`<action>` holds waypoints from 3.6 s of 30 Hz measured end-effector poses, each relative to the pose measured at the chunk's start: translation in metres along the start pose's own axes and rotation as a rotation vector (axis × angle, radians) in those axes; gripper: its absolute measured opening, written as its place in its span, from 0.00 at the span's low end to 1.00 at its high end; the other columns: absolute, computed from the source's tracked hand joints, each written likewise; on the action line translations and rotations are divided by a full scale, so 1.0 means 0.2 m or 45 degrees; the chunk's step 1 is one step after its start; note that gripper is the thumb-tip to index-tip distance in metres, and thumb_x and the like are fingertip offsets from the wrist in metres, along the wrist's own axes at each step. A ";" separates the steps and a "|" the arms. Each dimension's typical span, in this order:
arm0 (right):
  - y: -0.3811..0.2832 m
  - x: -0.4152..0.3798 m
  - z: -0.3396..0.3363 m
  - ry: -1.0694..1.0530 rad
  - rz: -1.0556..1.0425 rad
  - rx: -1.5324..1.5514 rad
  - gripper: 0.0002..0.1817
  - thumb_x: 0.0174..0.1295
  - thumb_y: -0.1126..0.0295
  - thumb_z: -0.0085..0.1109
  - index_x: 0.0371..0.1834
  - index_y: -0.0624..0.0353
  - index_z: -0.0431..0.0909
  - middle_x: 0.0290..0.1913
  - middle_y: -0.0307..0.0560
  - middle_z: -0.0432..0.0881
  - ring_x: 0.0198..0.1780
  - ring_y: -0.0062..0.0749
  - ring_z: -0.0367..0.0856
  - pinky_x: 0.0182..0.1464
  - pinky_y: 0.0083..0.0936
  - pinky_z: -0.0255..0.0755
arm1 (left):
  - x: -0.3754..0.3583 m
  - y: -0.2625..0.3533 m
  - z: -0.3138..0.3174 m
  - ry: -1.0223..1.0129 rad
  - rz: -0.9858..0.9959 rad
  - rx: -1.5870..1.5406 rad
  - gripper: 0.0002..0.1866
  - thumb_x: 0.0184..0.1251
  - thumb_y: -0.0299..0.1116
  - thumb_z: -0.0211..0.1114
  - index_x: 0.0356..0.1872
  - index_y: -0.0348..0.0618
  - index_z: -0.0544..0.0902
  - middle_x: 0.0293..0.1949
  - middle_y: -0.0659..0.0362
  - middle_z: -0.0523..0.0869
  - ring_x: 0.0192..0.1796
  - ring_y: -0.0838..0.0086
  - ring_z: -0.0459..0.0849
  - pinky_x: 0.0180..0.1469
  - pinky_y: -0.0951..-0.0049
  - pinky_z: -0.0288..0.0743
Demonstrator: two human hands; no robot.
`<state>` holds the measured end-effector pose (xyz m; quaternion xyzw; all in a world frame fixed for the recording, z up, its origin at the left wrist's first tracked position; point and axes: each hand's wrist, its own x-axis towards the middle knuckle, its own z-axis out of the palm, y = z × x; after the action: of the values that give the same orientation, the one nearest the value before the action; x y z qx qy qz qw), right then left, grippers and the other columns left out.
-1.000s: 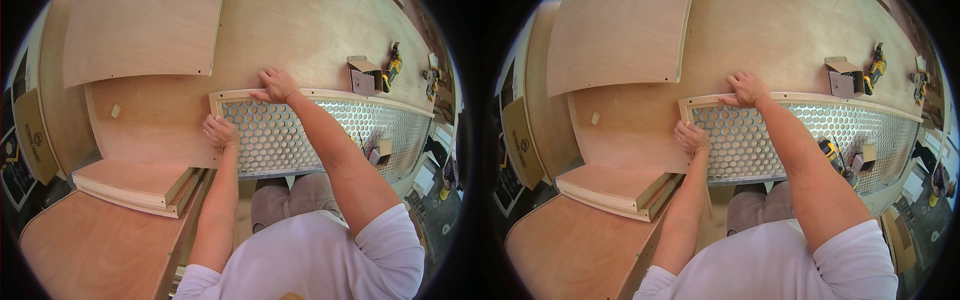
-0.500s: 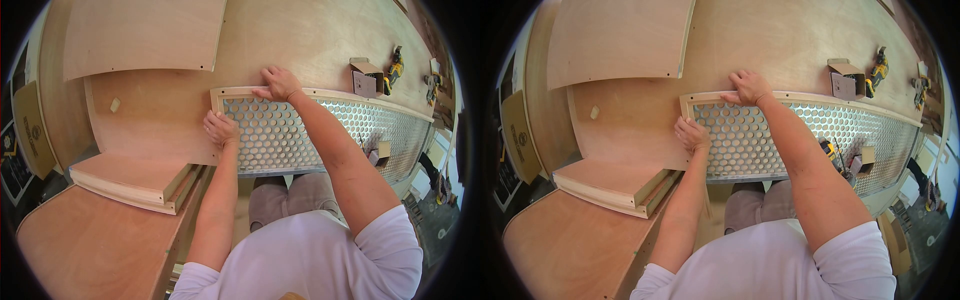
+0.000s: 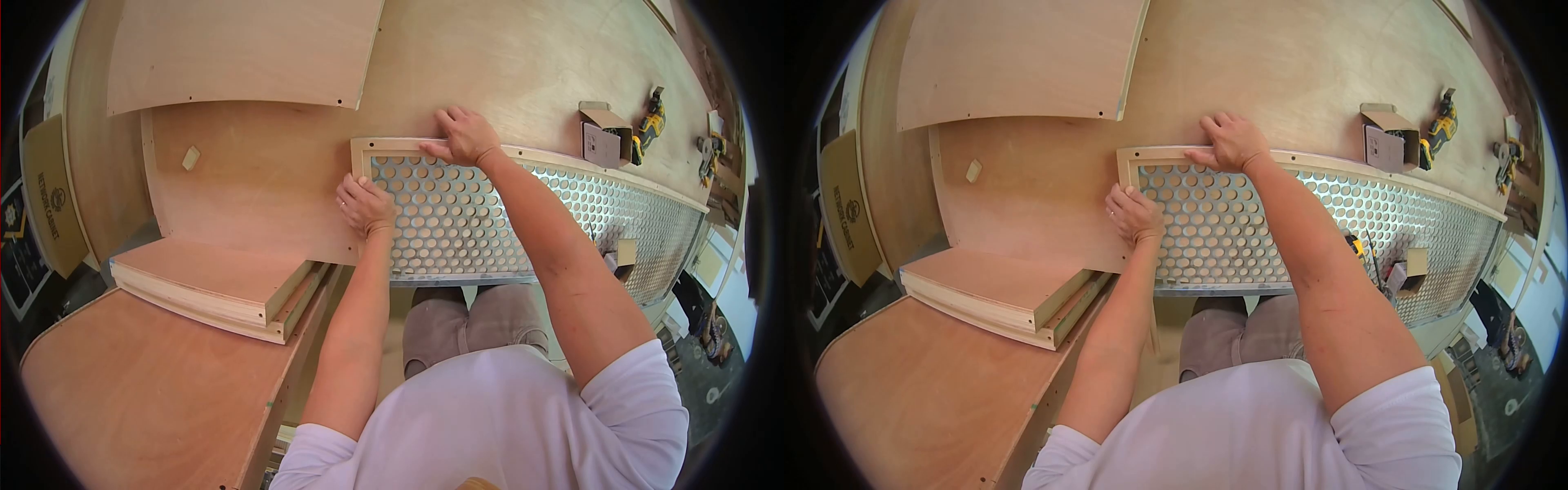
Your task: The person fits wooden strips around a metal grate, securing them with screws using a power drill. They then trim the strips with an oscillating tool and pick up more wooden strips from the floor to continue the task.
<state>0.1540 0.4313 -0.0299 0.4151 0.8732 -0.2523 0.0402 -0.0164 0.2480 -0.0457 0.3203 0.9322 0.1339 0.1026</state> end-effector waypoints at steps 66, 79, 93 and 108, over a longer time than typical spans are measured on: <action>-0.01 0.00 0.01 0.082 -0.057 -0.044 0.32 0.63 0.34 0.61 0.43 0.56 0.77 0.39 0.47 0.80 0.43 0.44 0.82 0.47 0.37 0.78 | 0.00 0.00 0.00 0.004 0.012 -0.004 0.20 0.79 0.42 0.49 0.59 0.38 0.76 0.55 0.45 0.80 0.56 0.45 0.79 0.57 0.46 0.73; 0.00 0.00 0.01 0.076 -0.069 -0.043 0.33 0.64 0.33 0.59 0.43 0.57 0.76 0.39 0.48 0.80 0.43 0.45 0.82 0.48 0.37 0.78 | 0.00 0.00 -0.01 -0.009 0.005 0.001 0.20 0.79 0.42 0.49 0.59 0.38 0.75 0.56 0.46 0.79 0.57 0.45 0.78 0.58 0.46 0.73; 0.00 0.00 0.00 0.062 -0.061 -0.057 0.32 0.64 0.33 0.59 0.42 0.56 0.76 0.39 0.48 0.80 0.43 0.44 0.82 0.48 0.37 0.78 | 0.00 0.00 0.00 0.008 0.016 -0.007 0.20 0.79 0.42 0.49 0.59 0.38 0.75 0.56 0.46 0.80 0.57 0.45 0.78 0.57 0.46 0.73; 0.00 0.00 0.01 0.103 -0.083 -0.044 0.31 0.64 0.35 0.61 0.41 0.57 0.76 0.38 0.47 0.80 0.42 0.44 0.82 0.47 0.37 0.78 | 0.00 0.00 0.00 0.030 0.022 -0.015 0.20 0.78 0.41 0.50 0.59 0.37 0.76 0.55 0.45 0.80 0.56 0.44 0.79 0.57 0.45 0.73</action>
<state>0.1538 0.4305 -0.0314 0.3955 0.8914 -0.2213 0.0038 -0.0164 0.2480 -0.0465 0.3262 0.9297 0.1440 0.0922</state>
